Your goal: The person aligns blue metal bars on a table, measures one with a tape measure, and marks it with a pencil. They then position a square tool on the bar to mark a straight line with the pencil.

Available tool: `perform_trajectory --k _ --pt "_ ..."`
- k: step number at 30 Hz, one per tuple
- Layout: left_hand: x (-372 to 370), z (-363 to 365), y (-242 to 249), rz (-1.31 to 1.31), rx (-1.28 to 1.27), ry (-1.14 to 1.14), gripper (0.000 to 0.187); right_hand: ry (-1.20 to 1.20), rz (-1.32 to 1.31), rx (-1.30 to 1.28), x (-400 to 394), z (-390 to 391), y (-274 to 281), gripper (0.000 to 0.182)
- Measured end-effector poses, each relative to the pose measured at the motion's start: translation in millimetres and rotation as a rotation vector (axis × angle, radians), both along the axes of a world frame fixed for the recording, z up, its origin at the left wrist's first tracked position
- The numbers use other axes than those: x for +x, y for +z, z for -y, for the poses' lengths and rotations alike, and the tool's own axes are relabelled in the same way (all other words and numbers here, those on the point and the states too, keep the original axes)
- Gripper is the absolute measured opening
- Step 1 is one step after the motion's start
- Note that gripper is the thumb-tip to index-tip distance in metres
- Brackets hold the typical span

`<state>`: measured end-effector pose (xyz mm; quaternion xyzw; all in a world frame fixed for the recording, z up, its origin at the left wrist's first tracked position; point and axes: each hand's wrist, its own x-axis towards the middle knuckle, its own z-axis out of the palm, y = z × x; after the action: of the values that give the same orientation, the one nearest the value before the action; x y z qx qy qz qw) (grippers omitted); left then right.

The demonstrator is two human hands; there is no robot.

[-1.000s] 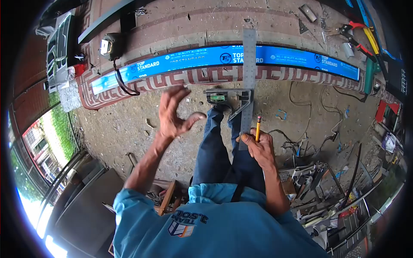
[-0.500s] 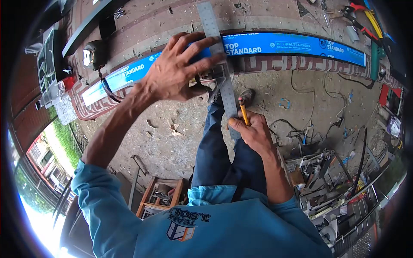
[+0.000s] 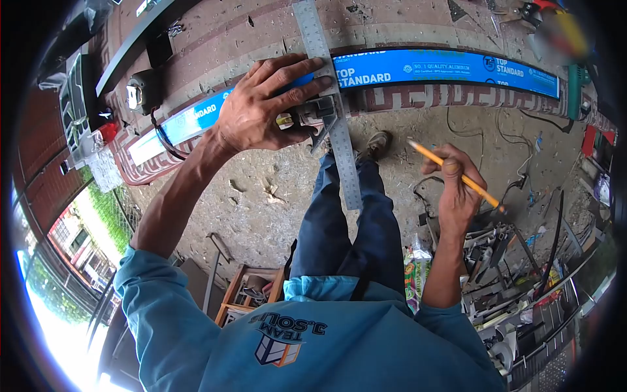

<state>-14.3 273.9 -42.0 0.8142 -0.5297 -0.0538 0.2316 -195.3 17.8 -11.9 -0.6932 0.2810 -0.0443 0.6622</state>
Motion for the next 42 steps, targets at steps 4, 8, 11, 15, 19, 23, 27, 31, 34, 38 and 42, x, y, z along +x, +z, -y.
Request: perform_trajectory --k 4,8,11,15,19,23,27,31,34,38,42 --pt "1 1 1 0.000 0.010 -0.003 0.077 0.062 0.223 -0.168 22 -20 2 0.021" --pt "1 2 3 -0.016 -0.012 -0.007 0.074 0.273 0.494 -0.361 54 -48 -15 0.024" --pt "3 1 1 -0.015 -0.027 -0.027 0.072 0.277 0.494 -0.369 55 -54 -21 0.025" --pt "3 1 0 -0.005 -0.030 -0.019 0.073 0.294 0.476 -0.366 53 -54 -24 0.025" --pt "2 1 -1 -0.022 -0.031 -0.019 0.073 0.300 0.465 -0.434 54 -60 -31 0.025" --pt "3 0 -2 -0.034 -0.039 -0.024 0.073 0.312 0.467 -0.436 55 -62 -29 0.023" --pt "2 1 -2 -0.034 -0.026 -0.023 0.074 0.288 0.502 -0.461 73 -65 -31 0.022" --pt "2 1 1 -0.029 -0.032 -0.020 0.074 0.306 0.454 -0.413 91 -62 -29 0.023" --pt "6 2 3 -0.020 -0.040 -0.019 0.073 0.322 0.404 -0.439 61 -65 -27 0.025" --pt "3 3 3 -0.033 -0.039 -0.008 0.071 0.281 0.450 -0.439 86 -67 -32 0.026" --pt "3 3 3 -0.024 -0.039 -0.010 0.069 0.304 0.397 -0.453 66 -72 -27 0.025"
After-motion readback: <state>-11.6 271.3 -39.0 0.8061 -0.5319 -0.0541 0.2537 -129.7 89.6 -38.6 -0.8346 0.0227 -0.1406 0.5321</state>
